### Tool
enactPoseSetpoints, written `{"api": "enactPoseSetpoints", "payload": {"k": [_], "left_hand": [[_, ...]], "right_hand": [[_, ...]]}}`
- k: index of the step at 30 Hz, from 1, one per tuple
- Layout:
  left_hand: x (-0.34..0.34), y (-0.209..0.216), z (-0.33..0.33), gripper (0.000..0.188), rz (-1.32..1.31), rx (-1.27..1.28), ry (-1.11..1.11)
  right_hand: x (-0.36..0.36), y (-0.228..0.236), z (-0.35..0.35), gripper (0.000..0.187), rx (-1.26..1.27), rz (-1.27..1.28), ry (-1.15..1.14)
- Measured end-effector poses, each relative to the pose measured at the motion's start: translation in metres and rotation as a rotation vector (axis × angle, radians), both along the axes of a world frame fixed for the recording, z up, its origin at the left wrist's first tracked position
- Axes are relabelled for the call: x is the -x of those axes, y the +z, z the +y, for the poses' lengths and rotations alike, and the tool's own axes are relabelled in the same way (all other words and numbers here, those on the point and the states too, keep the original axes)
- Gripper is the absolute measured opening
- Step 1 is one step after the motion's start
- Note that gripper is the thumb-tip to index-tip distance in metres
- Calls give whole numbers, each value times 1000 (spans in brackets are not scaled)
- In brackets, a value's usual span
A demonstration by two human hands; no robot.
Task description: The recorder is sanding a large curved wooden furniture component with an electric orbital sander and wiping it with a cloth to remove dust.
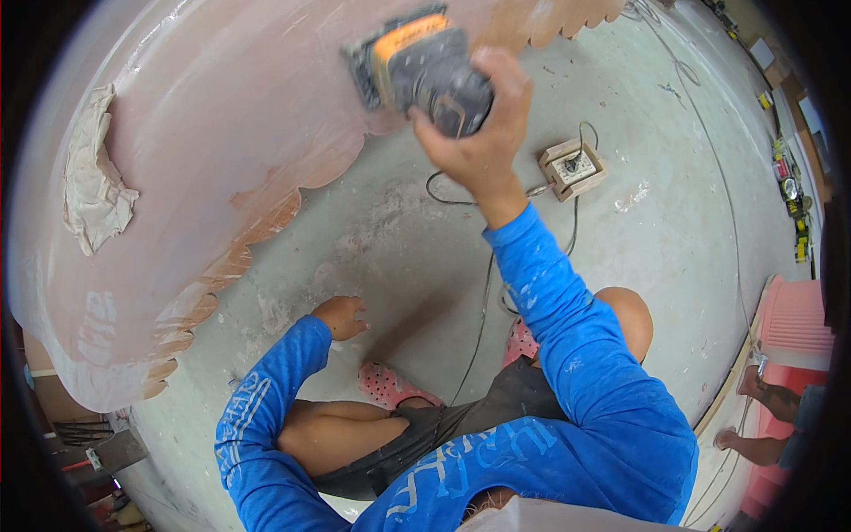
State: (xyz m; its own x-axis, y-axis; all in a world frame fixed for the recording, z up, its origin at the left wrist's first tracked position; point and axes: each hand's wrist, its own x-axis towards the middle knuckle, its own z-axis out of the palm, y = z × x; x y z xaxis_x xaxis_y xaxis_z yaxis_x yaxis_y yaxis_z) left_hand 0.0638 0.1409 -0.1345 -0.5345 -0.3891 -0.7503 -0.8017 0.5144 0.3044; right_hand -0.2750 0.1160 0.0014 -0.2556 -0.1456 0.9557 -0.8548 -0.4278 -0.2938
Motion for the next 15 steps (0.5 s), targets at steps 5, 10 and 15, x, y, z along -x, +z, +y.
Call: {"api": "enactPoseSetpoints", "payload": {"k": [5,10,15], "left_hand": [[-11,1,0,50,-65,-7,21],[28,41,-6,45,6,301,-99],[136,139,-39,63,402,1322,-455]], "right_hand": [[26,85,-9,73,4,-12,-27],[51,48,-16,82,16,52,-185],[50,-39,-13,82,-66,-362,-152]]}}
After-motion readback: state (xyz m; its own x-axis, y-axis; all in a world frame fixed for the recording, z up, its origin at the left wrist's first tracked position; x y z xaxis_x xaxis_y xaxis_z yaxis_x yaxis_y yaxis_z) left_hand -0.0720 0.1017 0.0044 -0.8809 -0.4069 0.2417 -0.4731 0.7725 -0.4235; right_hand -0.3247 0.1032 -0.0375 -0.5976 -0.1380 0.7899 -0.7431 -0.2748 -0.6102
